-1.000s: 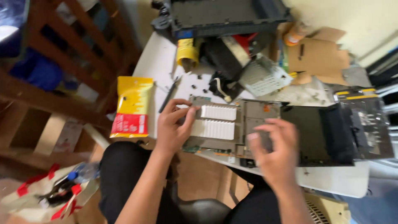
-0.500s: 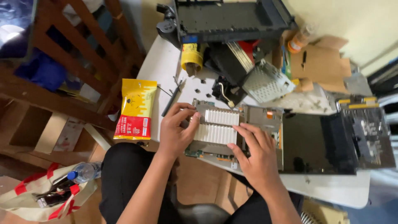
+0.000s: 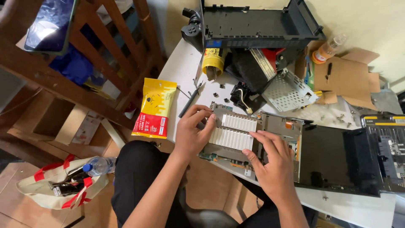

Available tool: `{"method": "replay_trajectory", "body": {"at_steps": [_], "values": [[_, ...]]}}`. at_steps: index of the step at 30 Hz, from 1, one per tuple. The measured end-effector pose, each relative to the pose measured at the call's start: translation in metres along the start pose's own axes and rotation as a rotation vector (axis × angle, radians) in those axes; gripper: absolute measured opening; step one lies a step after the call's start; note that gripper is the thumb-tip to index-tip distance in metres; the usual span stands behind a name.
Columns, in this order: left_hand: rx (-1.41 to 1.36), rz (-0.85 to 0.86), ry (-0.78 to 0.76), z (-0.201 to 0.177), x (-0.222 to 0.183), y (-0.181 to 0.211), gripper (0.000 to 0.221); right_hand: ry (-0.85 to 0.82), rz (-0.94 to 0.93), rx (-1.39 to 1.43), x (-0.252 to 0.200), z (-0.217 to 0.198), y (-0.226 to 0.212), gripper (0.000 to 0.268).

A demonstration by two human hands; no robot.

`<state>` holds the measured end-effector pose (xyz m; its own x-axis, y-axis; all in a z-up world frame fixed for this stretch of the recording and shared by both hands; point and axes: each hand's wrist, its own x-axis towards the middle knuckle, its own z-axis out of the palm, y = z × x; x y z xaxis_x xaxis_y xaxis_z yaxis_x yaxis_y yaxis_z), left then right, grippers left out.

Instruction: Disassembling, cleaning with a brush, and reassembling the internal components of a game console.

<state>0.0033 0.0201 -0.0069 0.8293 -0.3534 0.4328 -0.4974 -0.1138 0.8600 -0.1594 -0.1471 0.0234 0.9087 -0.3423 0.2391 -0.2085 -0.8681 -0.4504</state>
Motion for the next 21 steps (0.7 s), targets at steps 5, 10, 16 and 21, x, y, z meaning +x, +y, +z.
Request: {"method": "replay_trajectory", "body": {"at_steps": [5,10,16,21], "values": [[0.002,-0.038,0.008,0.000,0.000,0.001,0.017,0.008,-0.002,-0.010,0.000,0.000,-0.002,0.046],[0.032,-0.040,0.027,0.003,-0.001,-0.003,0.019,0.003,0.012,-0.003,0.000,0.000,-0.002,0.046],[-0.001,-0.100,0.026,0.003,-0.002,-0.012,0.044,-0.048,0.061,0.084,0.001,-0.005,-0.005,0.056],[0.055,-0.126,0.009,0.004,0.000,-0.007,0.031,-0.028,0.106,0.083,0.002,-0.002,-0.007,0.050]]}}
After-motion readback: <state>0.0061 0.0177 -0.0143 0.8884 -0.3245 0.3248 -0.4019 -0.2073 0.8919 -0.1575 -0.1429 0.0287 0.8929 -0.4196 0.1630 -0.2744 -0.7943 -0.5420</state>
